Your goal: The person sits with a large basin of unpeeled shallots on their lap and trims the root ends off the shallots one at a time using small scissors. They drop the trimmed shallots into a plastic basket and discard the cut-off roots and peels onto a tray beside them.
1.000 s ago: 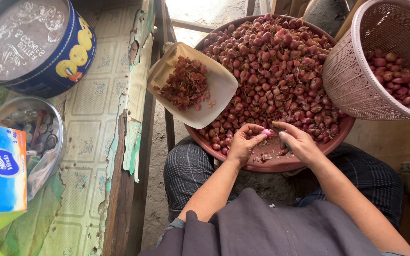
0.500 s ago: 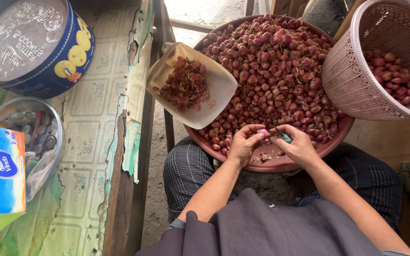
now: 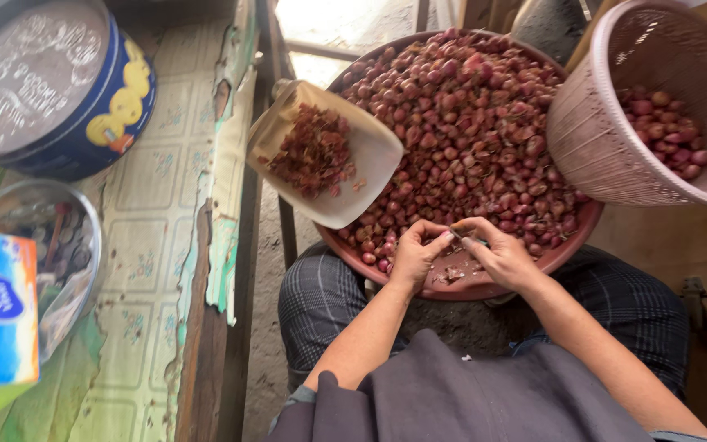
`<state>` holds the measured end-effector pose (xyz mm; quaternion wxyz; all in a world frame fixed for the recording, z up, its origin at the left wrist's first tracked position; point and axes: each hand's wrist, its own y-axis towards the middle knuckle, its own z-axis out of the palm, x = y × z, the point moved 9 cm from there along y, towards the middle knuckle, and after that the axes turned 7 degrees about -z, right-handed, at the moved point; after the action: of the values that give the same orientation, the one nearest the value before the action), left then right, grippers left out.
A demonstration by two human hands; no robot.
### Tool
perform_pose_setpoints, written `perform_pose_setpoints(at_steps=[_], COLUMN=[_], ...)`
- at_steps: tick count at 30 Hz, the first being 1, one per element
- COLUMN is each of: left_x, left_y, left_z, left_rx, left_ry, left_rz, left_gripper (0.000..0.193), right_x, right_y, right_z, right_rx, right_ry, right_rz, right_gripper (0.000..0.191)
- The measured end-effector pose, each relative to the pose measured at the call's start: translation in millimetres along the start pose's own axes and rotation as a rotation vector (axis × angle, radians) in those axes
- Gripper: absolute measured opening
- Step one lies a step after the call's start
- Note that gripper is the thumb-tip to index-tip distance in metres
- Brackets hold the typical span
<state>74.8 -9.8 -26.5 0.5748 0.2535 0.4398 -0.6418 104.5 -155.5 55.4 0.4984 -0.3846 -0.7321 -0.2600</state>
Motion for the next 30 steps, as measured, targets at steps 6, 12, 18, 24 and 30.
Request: perform_pose_setpoints(at_steps=[6, 12, 18, 24, 30], left_x=[18.7, 32.8, 11.5, -18.8, -87.5], left_y=[-3.1, 2.6, -1.2, -27.3, -26.1], left_z=[3.7, 18.1, 29.3, 61.3, 16.2], left_rx=[0.041, 0.121, 0.215, 0.212, -0.185], left_ry=[0.084, -0.221, -0.461, -0.310, 0.714], left_rz=[-0.043, -0.114, -0.099, -0.095, 0.360], left_gripper=[0.015, 0.014, 0.043, 0.052, 0.024], right_x=[-40.0, -51.0, -47.5, 2.4, 148.3], right_y=[5.0, 4.9, -7.5, -7.4, -36.9], right_z=[14.3, -16.0, 8.2, 0.8, -138.9], right_rx=[-0.006, -0.167, -0.240, -0.307, -0.635], right_ry=[0.218, 0.139, 0.707, 0.611, -0.289], right_rz=[0.046, 0.028, 0.412, 0.332, -0.334], right_gripper=[0.024, 0.029, 0.034, 0.036, 0.011])
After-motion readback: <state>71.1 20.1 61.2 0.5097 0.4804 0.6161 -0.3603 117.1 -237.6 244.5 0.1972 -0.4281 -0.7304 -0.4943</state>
